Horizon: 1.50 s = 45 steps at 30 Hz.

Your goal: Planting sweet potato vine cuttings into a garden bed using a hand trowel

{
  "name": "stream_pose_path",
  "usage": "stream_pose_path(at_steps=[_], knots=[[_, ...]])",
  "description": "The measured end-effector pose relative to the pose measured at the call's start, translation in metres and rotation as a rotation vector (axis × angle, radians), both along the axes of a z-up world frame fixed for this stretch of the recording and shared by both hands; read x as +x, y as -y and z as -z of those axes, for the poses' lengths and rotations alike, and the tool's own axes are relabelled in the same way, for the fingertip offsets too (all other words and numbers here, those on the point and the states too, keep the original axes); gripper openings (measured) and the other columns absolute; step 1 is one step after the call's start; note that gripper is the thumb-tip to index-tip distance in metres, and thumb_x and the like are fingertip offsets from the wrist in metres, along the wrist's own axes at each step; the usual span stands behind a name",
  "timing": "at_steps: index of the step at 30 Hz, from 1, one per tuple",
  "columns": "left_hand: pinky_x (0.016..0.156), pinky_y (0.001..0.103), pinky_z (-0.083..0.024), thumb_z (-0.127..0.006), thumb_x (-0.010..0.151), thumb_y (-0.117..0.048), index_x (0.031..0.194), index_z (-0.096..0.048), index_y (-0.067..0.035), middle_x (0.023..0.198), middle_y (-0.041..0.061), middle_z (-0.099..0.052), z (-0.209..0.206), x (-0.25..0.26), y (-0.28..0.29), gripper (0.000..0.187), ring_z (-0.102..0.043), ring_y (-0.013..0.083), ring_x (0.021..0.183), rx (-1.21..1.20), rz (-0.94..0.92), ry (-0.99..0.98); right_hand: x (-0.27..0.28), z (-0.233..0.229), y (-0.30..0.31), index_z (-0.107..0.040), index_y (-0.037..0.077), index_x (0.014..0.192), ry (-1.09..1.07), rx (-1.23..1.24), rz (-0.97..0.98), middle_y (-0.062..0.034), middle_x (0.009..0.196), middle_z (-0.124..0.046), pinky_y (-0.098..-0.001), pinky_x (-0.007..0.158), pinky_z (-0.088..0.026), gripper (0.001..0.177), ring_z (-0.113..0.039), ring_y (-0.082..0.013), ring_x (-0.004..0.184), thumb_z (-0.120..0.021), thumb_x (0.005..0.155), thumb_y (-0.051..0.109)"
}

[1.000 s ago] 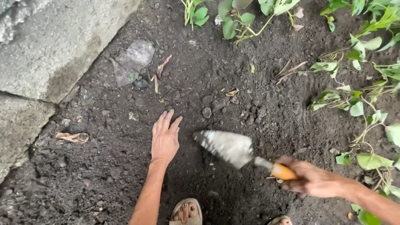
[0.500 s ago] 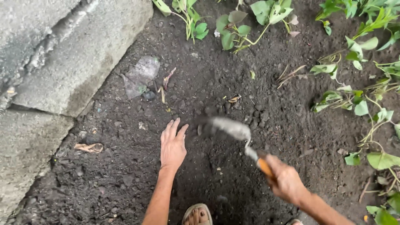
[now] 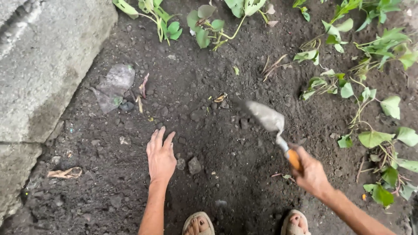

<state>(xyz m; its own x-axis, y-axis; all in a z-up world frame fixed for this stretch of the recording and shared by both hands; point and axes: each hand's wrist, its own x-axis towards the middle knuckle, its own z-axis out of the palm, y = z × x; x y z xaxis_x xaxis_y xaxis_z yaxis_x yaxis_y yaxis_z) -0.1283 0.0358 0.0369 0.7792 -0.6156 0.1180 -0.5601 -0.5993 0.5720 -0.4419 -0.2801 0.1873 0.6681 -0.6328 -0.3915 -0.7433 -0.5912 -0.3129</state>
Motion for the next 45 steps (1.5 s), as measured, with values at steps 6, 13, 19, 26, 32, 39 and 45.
stream_pose_path(at_steps=[6, 13, 19, 26, 32, 39, 45], knots=[[0.117, 0.059, -0.032, -0.053, 0.1, -0.007, 0.14, -0.061, -0.014, 0.161, 0.008, -0.04, 0.006, -0.001, 0.001, 0.041, -0.033, 0.0339, 0.15, 0.002, -0.01, 0.027, -0.034, -0.017, -0.033, -0.058, 0.039, 0.133, -0.069, 0.022, -0.116, 0.0055, 0.101, -0.084, -0.031, 0.065, -0.065, 0.063, -0.081, -0.015, 0.066, -0.071, 0.074, 0.02], [0.115, 0.059, -0.034, -0.052, 0.101, -0.006, 0.14, -0.061, -0.014, 0.16, 0.01, -0.041, 0.003, -0.002, 0.003, 0.041, -0.034, 0.0352, 0.149, 0.0, -0.004, 0.07, 0.094, -0.011, 0.018, -0.051, 0.013, 0.14, 0.224, 0.013, -0.036, -0.0104, 0.086, -0.071, -0.0305, 0.039, -0.06, 0.053, -0.065, -0.0175, 0.049, -0.056, 0.089, -0.001], [0.114, 0.06, -0.035, -0.052, 0.101, -0.006, 0.141, -0.06, -0.013, 0.16, 0.01, -0.04, 0.006, -0.002, 0.0, 0.041, -0.033, 0.0369, 0.149, 0.013, -0.002, 0.044, 0.077, 0.038, -0.003, -0.05, 0.007, 0.139, 0.303, -0.233, -0.418, -0.0057, 0.084, -0.063, -0.0219, 0.033, -0.058, 0.061, -0.061, -0.0128, 0.05, -0.052, 0.083, -0.02], [0.115, 0.059, -0.035, -0.053, 0.09, 0.008, 0.143, -0.058, -0.013, 0.161, 0.011, -0.039, 0.007, 0.004, -0.002, 0.057, -0.034, 0.0382, 0.149, -0.002, 0.011, 0.038, 0.007, 0.022, -0.03, -0.052, 0.025, 0.14, 0.173, -0.121, -0.557, 0.006, 0.087, -0.06, -0.0299, 0.038, -0.06, 0.055, -0.06, -0.0095, 0.052, -0.06, 0.088, 0.011], [0.109, 0.057, -0.039, -0.058, 0.096, -0.003, 0.141, -0.06, -0.021, 0.16, 0.007, -0.044, 0.005, 0.005, -0.002, 0.049, -0.039, 0.0326, 0.148, 0.056, 0.011, 0.045, 0.003, 0.045, -0.005, -0.059, 0.022, 0.14, 0.233, -0.144, 0.154, -0.0009, 0.108, -0.065, -0.0287, 0.067, -0.051, 0.067, -0.058, -0.0151, 0.068, -0.068, 0.076, 0.006], [0.112, 0.058, -0.041, -0.054, 0.101, -0.008, 0.14, -0.062, -0.021, 0.159, 0.006, -0.047, 0.011, 0.005, 0.005, 0.042, -0.042, 0.0343, 0.149, 0.067, -0.034, 0.056, -0.005, 0.048, -0.033, -0.057, 0.022, 0.137, 0.198, 0.075, 0.134, 0.0016, 0.12, -0.075, -0.0286, 0.083, -0.054, 0.06, -0.072, -0.0156, 0.088, -0.07, 0.079, 0.01], [0.111, 0.059, -0.039, -0.054, 0.098, -0.004, 0.142, -0.06, -0.022, 0.16, 0.006, -0.044, 0.014, 0.007, 0.003, 0.048, -0.037, 0.0329, 0.15, 0.037, -0.011, -0.025, -0.078, 0.032, -0.053, -0.053, 0.016, 0.144, 0.163, 0.108, 0.261, -0.0088, 0.139, -0.063, -0.0388, 0.104, -0.049, 0.061, -0.064, -0.0229, 0.124, -0.07, 0.088, 0.031]])
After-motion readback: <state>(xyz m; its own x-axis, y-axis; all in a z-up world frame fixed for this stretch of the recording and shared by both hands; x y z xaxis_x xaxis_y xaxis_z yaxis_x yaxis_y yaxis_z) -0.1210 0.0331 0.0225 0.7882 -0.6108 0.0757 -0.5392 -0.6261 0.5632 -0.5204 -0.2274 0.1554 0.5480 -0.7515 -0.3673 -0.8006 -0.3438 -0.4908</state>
